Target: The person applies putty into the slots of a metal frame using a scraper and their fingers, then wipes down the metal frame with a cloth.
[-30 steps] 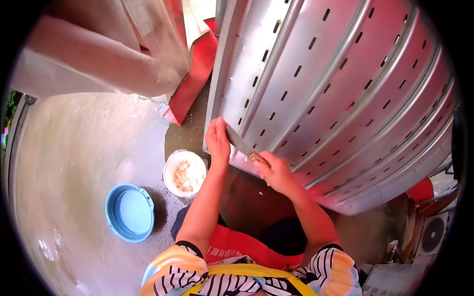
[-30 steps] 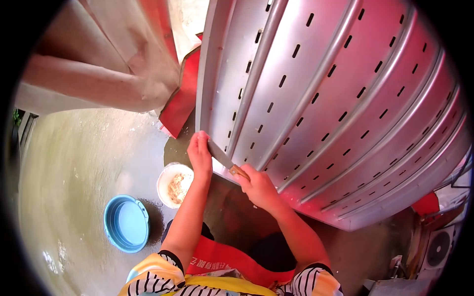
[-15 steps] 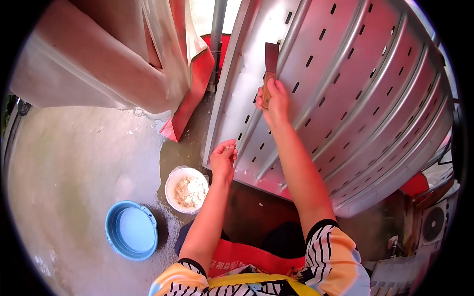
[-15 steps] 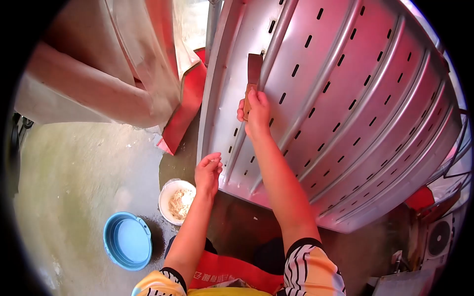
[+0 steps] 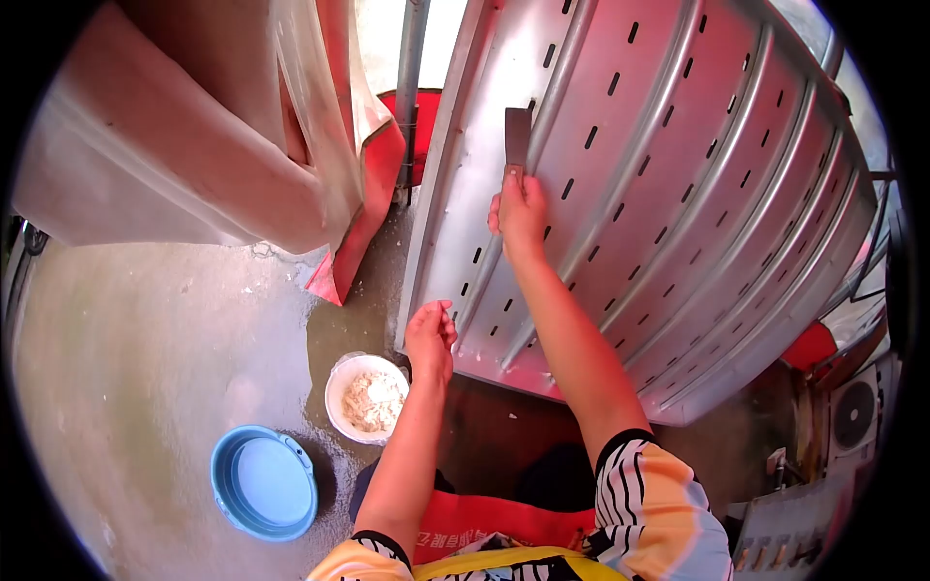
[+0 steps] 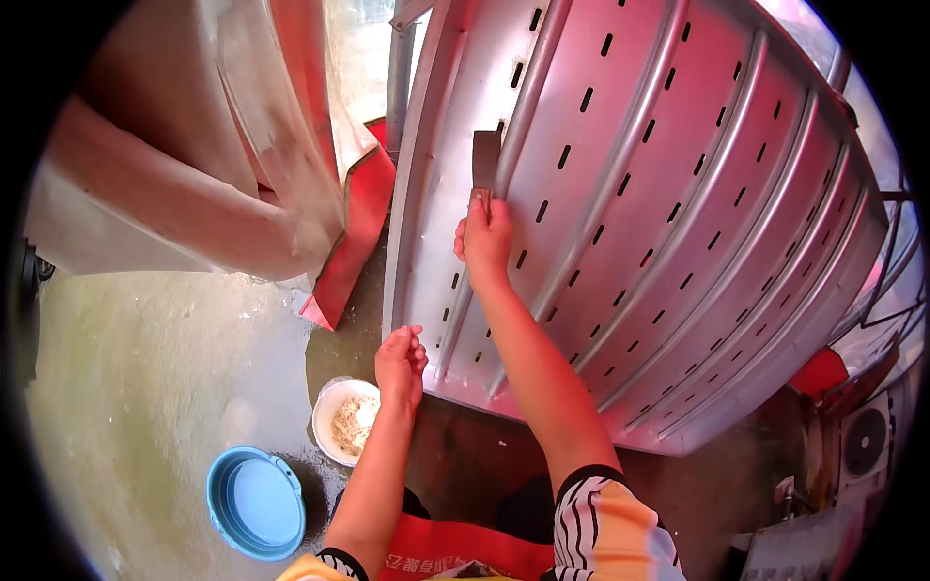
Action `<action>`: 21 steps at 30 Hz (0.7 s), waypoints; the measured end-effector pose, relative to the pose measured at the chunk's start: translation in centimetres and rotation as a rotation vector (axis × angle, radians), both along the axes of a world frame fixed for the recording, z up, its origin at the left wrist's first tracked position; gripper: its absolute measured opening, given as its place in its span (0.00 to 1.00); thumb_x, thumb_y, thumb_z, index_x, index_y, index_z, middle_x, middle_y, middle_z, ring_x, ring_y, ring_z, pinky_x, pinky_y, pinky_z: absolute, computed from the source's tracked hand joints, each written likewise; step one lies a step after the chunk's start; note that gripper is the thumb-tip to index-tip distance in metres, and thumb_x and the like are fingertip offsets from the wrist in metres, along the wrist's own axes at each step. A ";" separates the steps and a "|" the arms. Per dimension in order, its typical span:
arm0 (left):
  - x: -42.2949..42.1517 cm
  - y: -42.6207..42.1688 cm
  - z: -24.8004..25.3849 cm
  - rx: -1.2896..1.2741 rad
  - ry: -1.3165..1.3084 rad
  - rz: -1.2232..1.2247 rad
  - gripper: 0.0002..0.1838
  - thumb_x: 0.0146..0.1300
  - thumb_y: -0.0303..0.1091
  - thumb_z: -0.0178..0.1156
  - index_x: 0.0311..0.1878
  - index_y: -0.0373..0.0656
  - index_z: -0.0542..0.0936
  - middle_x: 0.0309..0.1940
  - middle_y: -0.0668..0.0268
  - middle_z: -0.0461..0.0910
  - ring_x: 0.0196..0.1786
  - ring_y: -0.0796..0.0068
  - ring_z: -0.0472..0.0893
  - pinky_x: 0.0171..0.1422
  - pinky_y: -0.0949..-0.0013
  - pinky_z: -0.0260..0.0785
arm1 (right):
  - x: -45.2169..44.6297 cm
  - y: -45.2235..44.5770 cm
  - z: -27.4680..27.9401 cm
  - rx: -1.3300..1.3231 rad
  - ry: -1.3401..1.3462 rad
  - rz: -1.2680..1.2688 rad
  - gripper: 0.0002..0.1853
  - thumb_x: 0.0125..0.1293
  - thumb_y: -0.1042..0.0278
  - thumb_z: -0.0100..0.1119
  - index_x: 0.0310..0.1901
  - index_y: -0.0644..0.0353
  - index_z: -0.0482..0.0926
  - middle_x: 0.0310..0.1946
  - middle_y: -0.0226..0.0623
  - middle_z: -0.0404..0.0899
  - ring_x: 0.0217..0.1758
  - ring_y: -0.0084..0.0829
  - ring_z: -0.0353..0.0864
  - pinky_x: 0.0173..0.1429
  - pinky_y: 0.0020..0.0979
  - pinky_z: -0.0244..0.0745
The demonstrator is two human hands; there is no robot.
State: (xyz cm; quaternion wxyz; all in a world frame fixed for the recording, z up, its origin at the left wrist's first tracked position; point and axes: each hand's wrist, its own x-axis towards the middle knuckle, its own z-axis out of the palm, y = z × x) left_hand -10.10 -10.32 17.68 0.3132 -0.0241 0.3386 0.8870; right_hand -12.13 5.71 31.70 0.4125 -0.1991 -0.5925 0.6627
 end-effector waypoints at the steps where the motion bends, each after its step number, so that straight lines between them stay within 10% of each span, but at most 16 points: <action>1: 0.0 0.1 0.0 0.005 0.013 0.008 0.06 0.68 0.31 0.54 0.40 0.39 0.77 0.25 0.71 0.73 0.24 0.82 0.71 0.26 0.80 0.61 | 0.3 -0.1 -0.1 -0.067 -0.004 0.015 0.11 0.73 0.61 0.45 0.38 0.60 0.66 0.19 0.34 0.69 0.13 0.23 0.66 0.16 0.28 0.57; 7: 0.5 0.8 0.4 -0.058 0.082 -0.011 0.08 0.67 0.23 0.52 0.46 0.35 0.77 0.33 0.65 0.78 0.29 0.80 0.75 0.33 0.78 0.67 | -0.7 -0.2 0.8 0.295 0.000 -0.061 0.11 0.74 0.60 0.44 0.38 0.59 0.66 0.19 0.33 0.70 0.12 0.24 0.66 0.15 0.27 0.57; 21: 0.3 1.1 -0.8 -0.057 0.094 0.014 0.07 0.68 0.33 0.55 0.40 0.40 0.78 0.23 0.74 0.71 0.23 0.86 0.68 0.27 0.82 0.60 | 1.1 -1.0 3.3 0.130 -0.104 0.054 0.12 0.73 0.59 0.46 0.36 0.59 0.66 0.17 0.32 0.70 0.11 0.21 0.66 0.15 0.26 0.59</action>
